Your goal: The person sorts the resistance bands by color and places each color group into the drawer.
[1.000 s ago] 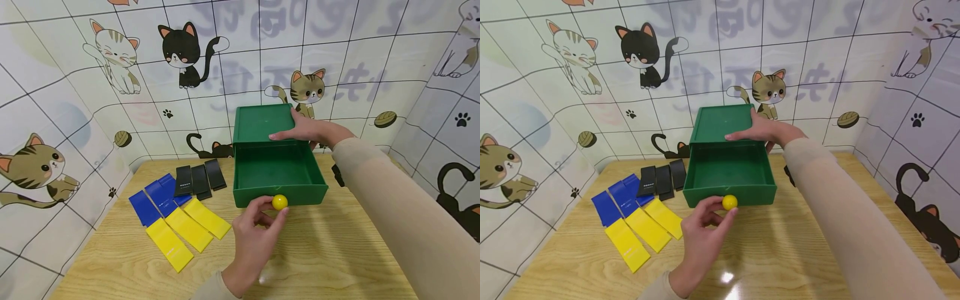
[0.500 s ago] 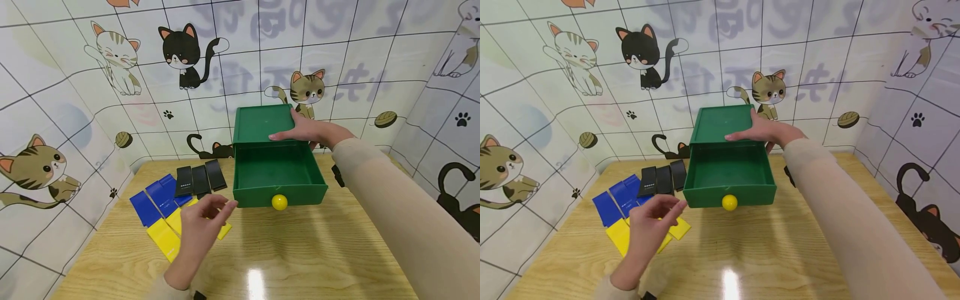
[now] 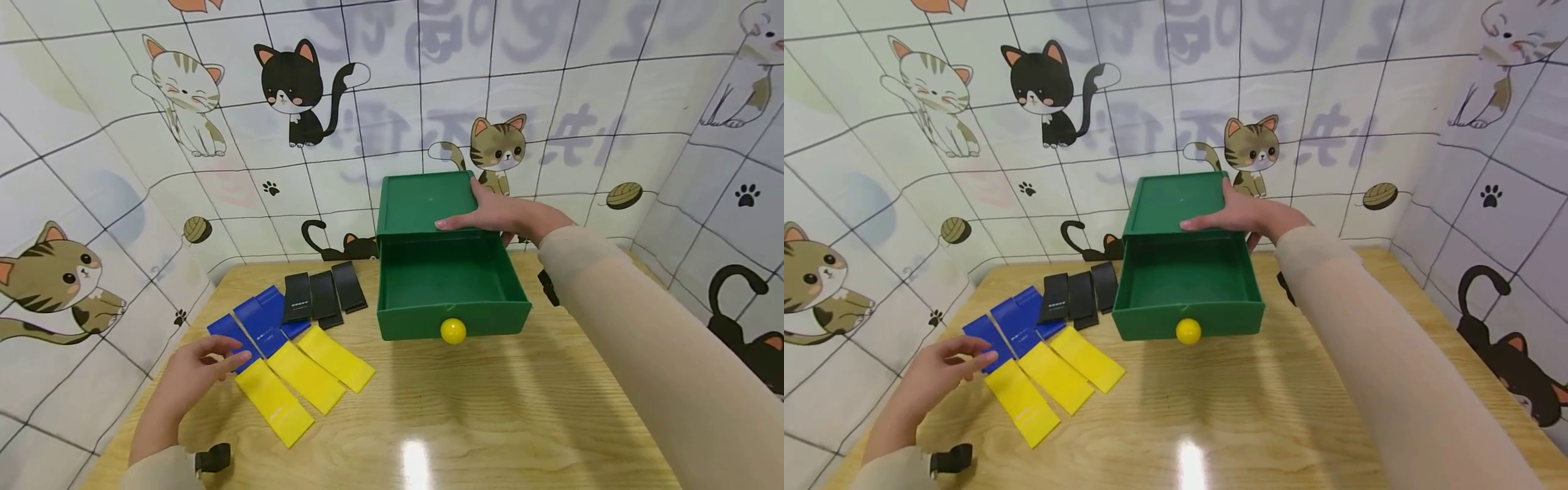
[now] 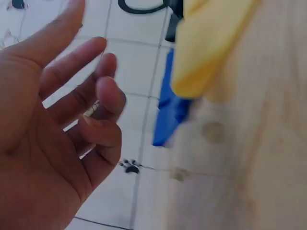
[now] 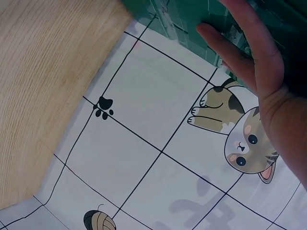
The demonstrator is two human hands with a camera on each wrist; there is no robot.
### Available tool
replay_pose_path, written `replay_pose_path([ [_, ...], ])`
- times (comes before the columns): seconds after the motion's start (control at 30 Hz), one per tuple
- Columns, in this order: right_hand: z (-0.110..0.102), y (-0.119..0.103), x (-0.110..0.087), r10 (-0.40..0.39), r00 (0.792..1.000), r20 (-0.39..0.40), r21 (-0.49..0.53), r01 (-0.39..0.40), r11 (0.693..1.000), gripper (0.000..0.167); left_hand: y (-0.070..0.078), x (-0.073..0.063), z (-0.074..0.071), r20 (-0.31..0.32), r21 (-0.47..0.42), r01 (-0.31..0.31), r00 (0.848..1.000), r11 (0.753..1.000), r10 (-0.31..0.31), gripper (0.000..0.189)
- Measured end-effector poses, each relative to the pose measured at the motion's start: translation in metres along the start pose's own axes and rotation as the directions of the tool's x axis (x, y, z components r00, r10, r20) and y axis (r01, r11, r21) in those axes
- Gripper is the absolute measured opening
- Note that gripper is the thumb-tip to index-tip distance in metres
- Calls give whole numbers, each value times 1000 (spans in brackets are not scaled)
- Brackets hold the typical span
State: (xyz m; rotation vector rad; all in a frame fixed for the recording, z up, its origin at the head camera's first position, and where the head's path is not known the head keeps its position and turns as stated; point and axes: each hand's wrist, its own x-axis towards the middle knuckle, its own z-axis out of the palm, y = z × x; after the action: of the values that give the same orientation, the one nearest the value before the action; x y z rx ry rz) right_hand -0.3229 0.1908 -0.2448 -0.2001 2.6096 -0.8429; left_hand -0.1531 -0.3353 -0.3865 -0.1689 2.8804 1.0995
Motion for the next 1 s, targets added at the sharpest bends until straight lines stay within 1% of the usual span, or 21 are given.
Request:
replay_pose_path([
  [0.07,0,1,0,-1,1000,-4,-7,1,1000,142,-14,3,-1,26,31,43,999,999,-43,62],
  [0.13,0,1,-1,-1,1000,-10,-10,1,1000,142,-22,6,-1,50,42,65,996,997,-67,64],
  [0.23,0,2,-1,2,1000,-17,-9,-2,1000,142,-29,12,4,87,33,88,992,996,-90,64],
  [0.37,0,2,1,1,1000,-10,-3,-1,1000,142,-33,16,9,112,23,103,988,994,-105,59],
  [0.6,0,2,3,-1,1000,-2,3,1,1000,142,-34,17,13,109,86,52,992,995,-61,41],
  [0.8,0,3,3,4,1000,7,31,-4,1000,140,-31,17,14,109,86,54,992,995,-64,37],
  [0.9,0,2,3,2,1000,5,21,-2,1000,140,-29,16,14,101,85,51,993,995,-60,33],
  [1.0,1,1,3,-1,1000,-2,7,1,1000,142,-24,12,12,79,86,46,996,995,-53,29],
])
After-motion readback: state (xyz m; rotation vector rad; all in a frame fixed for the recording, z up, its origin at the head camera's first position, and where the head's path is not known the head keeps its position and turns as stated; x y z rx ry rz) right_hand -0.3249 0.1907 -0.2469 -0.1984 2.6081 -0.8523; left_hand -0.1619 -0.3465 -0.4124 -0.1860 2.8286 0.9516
